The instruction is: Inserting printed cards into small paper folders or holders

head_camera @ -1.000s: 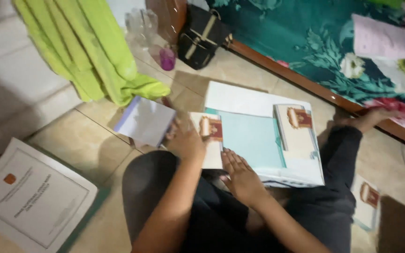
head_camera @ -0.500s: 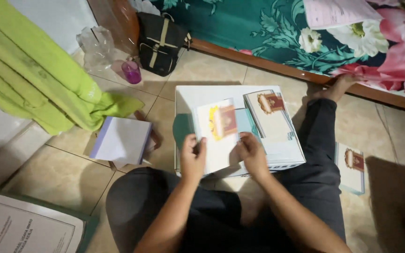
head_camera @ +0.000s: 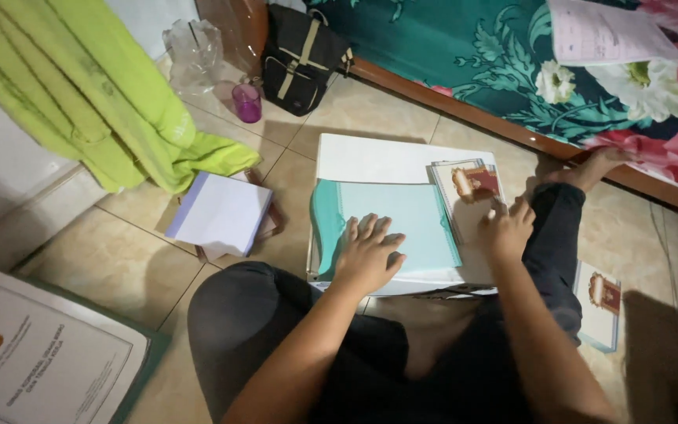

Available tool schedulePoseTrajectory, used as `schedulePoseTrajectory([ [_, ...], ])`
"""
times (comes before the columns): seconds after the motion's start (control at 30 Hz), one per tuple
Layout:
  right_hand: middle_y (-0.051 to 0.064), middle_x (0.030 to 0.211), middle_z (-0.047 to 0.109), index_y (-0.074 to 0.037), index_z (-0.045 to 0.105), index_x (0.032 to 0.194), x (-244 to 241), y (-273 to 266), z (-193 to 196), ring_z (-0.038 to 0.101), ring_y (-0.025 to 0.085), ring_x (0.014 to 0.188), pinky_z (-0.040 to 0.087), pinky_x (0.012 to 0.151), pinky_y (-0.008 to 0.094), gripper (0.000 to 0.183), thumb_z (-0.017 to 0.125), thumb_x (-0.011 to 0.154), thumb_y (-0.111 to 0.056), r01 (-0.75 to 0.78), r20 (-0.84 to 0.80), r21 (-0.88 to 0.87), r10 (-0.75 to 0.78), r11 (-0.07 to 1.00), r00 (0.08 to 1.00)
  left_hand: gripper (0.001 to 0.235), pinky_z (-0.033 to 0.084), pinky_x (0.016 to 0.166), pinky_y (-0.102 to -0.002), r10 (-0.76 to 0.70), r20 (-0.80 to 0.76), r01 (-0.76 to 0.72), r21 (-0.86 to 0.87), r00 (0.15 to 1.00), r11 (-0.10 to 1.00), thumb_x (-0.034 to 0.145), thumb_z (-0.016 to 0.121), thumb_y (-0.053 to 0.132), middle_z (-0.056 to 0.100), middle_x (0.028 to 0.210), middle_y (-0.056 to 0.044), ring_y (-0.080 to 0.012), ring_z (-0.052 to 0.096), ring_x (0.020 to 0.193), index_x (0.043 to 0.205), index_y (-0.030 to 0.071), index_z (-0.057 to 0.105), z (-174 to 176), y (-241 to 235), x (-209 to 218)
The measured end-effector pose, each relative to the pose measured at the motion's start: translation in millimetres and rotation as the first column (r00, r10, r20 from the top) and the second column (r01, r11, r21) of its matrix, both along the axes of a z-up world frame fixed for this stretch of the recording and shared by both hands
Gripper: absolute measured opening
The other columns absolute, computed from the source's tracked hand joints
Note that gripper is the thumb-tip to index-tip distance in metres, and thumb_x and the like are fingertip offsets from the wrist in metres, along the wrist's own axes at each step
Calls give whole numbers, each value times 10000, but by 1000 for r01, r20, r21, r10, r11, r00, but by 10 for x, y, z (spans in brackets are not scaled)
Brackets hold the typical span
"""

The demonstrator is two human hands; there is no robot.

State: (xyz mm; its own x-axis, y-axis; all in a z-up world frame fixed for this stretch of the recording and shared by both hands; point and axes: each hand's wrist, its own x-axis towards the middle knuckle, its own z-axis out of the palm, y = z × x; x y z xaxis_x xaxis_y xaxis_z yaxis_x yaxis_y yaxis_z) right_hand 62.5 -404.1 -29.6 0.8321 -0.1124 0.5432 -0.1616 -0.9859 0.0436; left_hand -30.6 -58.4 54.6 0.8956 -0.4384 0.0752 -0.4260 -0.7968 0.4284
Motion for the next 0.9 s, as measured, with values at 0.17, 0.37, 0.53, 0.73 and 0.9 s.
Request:
schedulePoseTrajectory([
  [0.17,162,1007,642,-13,709,1112,-741,861,203,687,357,897,592,713,457,472,649,943,-450,-90,-197,-39,80,995,977,513,115,1236,-608,3,-19,-3,3,1000,1000,997,462,501,461,1591,-116,-343,315,1530,1436,272,596,-6,14,-4],
  [0.37,212,1238,586,12,609,1345,-839,918,174,636,422,1118,578,909,515,635,669,899,-436,-41,-356,334,167,941,919,550,148,1229,-608,24,33,-23,-10,999,1000,985,470,499,484,1573,-125,-341,357,1509,1442,218,591,-118,-15,44],
  [0.53,212,1108,575,20,624,1320,-960,1180,656,656,426,982,581,833,477,509,716,820,-1,-216,-72,541,300,813,951,537,157,1225,-612,52,25,-50,-46,998,998,988,488,477,503,1555,-135,-331,380,1496,1431,194,596,-107,-17,-26],
  [0.73,149,860,689,-5,709,1275,-956,1146,848,729,324,802,603,702,421,345,718,930,-19,-173,-74,468,234,866,969,556,137,1226,-618,57,16,-57,-23,998,998,987,467,492,490,1566,-143,-334,358,1509,1434,188,595,-34,6,-36],
  [0.9,48,825,777,-168,770,1195,-986,1045,767,759,240,783,596,702,370,217,710,987,-190,-65,-167,304,121,950,979,541,177,1205,-628,63,76,-59,-46,995,997,973,509,480,521,1538,-152,-339,398,1484,1424,199,613,-165,-25,-16],
])
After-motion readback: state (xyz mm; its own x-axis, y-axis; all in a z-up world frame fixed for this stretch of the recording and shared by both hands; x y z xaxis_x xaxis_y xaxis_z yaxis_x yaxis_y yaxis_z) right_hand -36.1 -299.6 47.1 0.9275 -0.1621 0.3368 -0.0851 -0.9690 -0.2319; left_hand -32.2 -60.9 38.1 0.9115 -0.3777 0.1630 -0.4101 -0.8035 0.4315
